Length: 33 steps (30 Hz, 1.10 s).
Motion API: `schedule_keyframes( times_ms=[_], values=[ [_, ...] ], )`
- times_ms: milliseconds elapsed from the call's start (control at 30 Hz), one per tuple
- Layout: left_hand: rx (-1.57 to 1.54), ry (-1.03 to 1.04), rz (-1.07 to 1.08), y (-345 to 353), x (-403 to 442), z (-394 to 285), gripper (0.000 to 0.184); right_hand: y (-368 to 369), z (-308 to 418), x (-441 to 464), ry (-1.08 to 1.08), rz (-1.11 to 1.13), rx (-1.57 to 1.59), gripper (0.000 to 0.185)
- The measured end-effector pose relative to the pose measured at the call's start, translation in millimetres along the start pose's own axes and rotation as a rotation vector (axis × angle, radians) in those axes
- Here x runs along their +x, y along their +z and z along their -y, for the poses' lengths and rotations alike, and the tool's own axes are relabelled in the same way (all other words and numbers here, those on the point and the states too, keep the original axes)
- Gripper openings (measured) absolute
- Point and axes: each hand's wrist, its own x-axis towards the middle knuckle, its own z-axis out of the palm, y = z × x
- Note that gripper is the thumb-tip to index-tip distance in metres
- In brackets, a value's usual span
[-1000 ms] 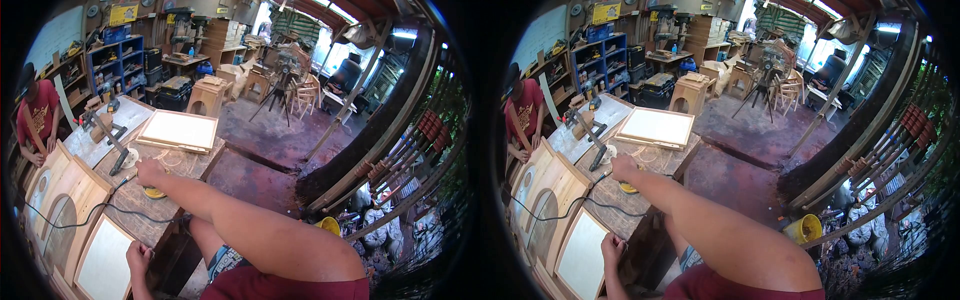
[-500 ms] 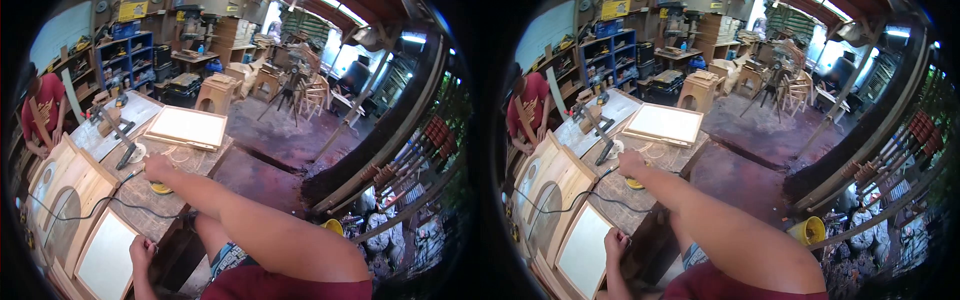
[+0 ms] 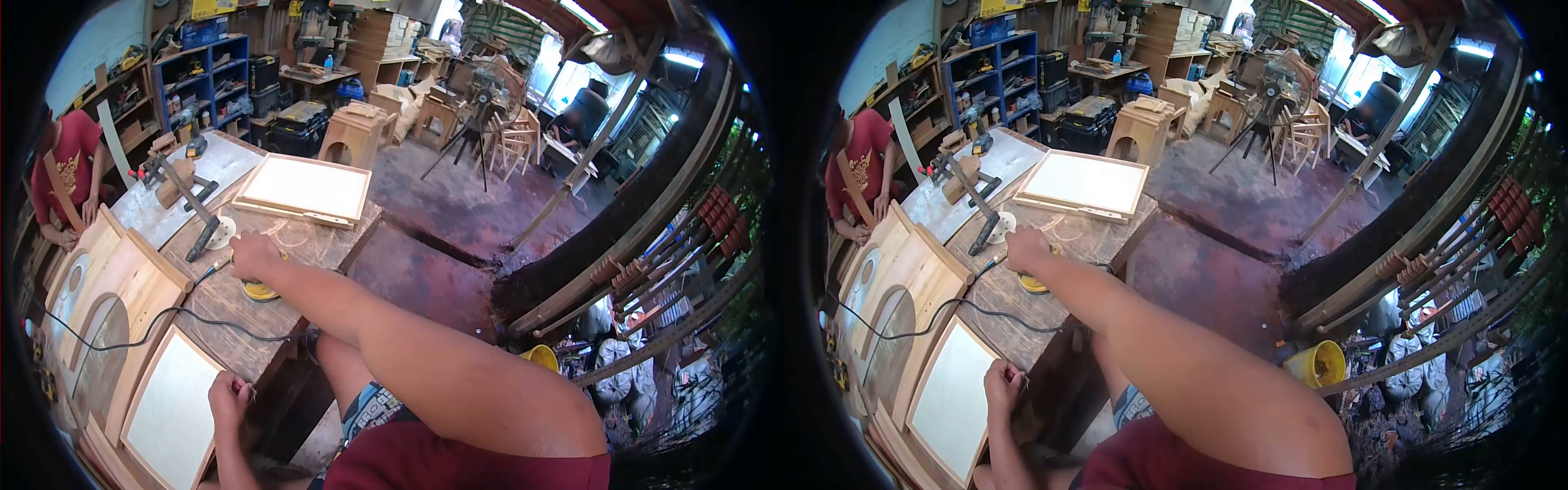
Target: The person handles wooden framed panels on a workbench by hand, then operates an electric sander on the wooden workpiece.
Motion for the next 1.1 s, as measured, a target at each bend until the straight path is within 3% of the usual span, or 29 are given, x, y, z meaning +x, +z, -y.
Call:
schedule_keyframes(
  times_ms=[800, 1000, 1100],
  values=[
    [0.041, -0.031, -0.007, -3.7, -1.5, -8.8, 0.024, -3.2, 1.3, -1.5, 0.002, 0.008, -0.008, 0.057],
    [0.032, 0.108, -0.068, 6.2, 5.8, 4.6, 0.022, -5.0, 0.0, 4.7, 0.004, -0.045, -0.046, 0.057],
    [0.038, 0.059, 0.011, -4.4, -2.0, 3.8, 0.022, -0.1, 5.3, -3.9, 0.029, 0.029, 0.011, 0.057]
  ],
)
